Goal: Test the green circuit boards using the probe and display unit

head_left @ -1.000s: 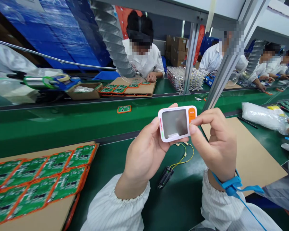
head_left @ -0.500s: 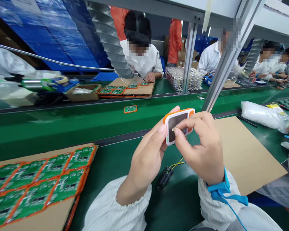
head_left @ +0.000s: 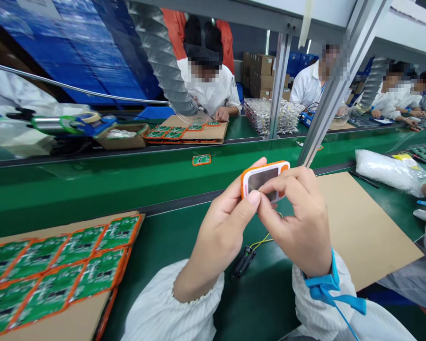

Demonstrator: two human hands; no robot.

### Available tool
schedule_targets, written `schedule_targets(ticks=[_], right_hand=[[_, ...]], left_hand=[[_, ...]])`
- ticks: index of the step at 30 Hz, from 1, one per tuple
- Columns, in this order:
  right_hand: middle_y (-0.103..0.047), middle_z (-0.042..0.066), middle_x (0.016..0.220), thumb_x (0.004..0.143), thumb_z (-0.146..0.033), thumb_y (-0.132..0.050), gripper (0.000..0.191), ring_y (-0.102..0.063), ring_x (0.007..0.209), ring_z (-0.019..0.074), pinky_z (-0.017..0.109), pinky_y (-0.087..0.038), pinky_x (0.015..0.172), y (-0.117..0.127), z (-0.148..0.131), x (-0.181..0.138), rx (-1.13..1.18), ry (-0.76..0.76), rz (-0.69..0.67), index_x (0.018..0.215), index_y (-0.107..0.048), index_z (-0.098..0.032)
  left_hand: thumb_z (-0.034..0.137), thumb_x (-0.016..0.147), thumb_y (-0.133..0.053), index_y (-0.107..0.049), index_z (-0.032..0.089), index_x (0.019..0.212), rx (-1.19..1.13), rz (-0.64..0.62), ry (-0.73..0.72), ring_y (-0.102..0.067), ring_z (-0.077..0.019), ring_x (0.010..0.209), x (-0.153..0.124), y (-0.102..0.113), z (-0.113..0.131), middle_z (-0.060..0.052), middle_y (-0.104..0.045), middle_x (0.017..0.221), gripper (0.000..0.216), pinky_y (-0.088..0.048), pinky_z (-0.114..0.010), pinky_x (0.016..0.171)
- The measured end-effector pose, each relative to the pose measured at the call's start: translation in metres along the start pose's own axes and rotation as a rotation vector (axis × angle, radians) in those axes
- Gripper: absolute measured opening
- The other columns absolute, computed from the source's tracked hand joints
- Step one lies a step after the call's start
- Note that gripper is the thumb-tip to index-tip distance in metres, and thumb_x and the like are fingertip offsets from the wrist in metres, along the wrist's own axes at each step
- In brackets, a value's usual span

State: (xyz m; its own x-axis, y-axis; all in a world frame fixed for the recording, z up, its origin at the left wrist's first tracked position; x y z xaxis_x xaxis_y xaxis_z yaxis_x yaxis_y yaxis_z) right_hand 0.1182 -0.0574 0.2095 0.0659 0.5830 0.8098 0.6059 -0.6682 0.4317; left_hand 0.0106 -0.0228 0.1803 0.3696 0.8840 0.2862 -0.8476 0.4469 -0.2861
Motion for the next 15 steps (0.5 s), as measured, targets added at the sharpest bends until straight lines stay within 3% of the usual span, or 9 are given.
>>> schedule_targets(ticks=[15], right_hand=[[-0.053,0.003,0.076,0.083,-0.015,-0.055,0.011,-0.05,0.074,0.0168,0.032,-0.042,0.064,0.0,-0.0002,-0.0002,0.042,-0.006,-0.029,0.073,-0.058,-0.02]], left_hand=[[0.024,0.082,-0.052,-0.051,0.022,0.134,-0.059,0.0,0.064,-0.058,-0.0259,0.115,0.0024,0.0037,0.0017,-0.006,-0.061,0.126,0.052,-0.048,-0.037,0.099]])
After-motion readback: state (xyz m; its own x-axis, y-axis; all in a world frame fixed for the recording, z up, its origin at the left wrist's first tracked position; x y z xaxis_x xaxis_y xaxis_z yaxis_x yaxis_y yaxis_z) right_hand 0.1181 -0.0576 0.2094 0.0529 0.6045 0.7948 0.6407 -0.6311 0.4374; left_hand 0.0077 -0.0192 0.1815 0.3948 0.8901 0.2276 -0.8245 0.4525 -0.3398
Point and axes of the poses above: each hand's wrist, its own x-axis towards the middle knuckle, its own y-axis out of the back of the hand, z = x × y, the point moved 2 cm from there along x, towards the middle knuckle
